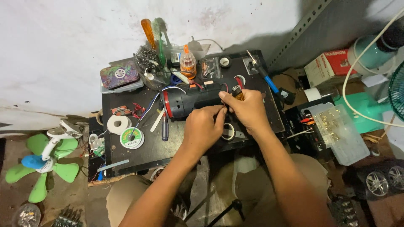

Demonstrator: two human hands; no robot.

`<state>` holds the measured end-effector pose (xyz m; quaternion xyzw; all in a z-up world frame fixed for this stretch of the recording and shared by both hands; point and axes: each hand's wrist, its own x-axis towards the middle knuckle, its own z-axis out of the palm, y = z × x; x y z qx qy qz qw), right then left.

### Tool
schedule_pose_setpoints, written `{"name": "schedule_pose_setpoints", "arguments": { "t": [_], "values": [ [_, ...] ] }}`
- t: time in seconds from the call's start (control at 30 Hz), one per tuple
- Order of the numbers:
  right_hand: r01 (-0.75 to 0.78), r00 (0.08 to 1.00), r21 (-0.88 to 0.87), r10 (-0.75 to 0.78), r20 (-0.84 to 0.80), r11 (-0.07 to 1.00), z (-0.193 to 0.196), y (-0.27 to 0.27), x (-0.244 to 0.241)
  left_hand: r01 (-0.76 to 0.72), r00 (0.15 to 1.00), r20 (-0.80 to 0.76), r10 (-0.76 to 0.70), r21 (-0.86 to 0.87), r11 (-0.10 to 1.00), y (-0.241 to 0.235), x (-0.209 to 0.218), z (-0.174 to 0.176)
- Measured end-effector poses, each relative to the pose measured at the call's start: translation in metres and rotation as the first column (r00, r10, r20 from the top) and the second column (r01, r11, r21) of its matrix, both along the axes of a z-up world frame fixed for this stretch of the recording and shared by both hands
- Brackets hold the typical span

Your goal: The person strips the ends of two red wires, twists them together, and wraps the joint with electrical tape. The person then wraps additional tape around the individual wire ends to insulate them.

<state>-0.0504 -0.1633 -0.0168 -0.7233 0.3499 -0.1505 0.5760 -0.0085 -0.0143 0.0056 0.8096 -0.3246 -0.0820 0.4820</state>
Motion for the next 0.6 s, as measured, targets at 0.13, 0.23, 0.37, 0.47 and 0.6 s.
{"name": "schedule_pose_setpoints", "arguments": {
  "t": [0.13, 0.23, 0.37, 0.47, 0.6],
  "values": [
    [-0.018, 1.000, -0.003, 0.018, -0.012, 1.000, 0.012, 0.001, -0.002, -0.032, 0.999, -0.006, 0.032, 0.021, 0.999, 0.002, 0.000, -0.002],
    [0.017, 0.996, 0.139, -0.030, 0.088, 0.990, 0.021, -0.001, -0.005, -0.069, 0.991, -0.115, 0.062, -0.059, 0.996, 0.001, 0.006, -0.007],
    [-0.030, 0.989, 0.175, 0.004, 0.147, 0.984, 0.025, -0.009, -0.011, -0.195, 0.890, -0.442, 0.116, -0.140, 0.971, 0.003, 0.018, -0.007],
    [-0.055, 0.986, 0.183, 0.025, 0.165, 0.982, 0.019, -0.015, -0.014, -0.264, 0.737, -0.673, 0.071, -0.190, 0.946, 0.003, 0.027, -0.018],
    [-0.047, 0.987, 0.191, 0.016, 0.161, 0.980, 0.025, -0.014, -0.016, -0.280, 0.534, -0.844, -0.055, -0.238, 0.930, 0.007, 0.029, -0.021]
  ]
}}
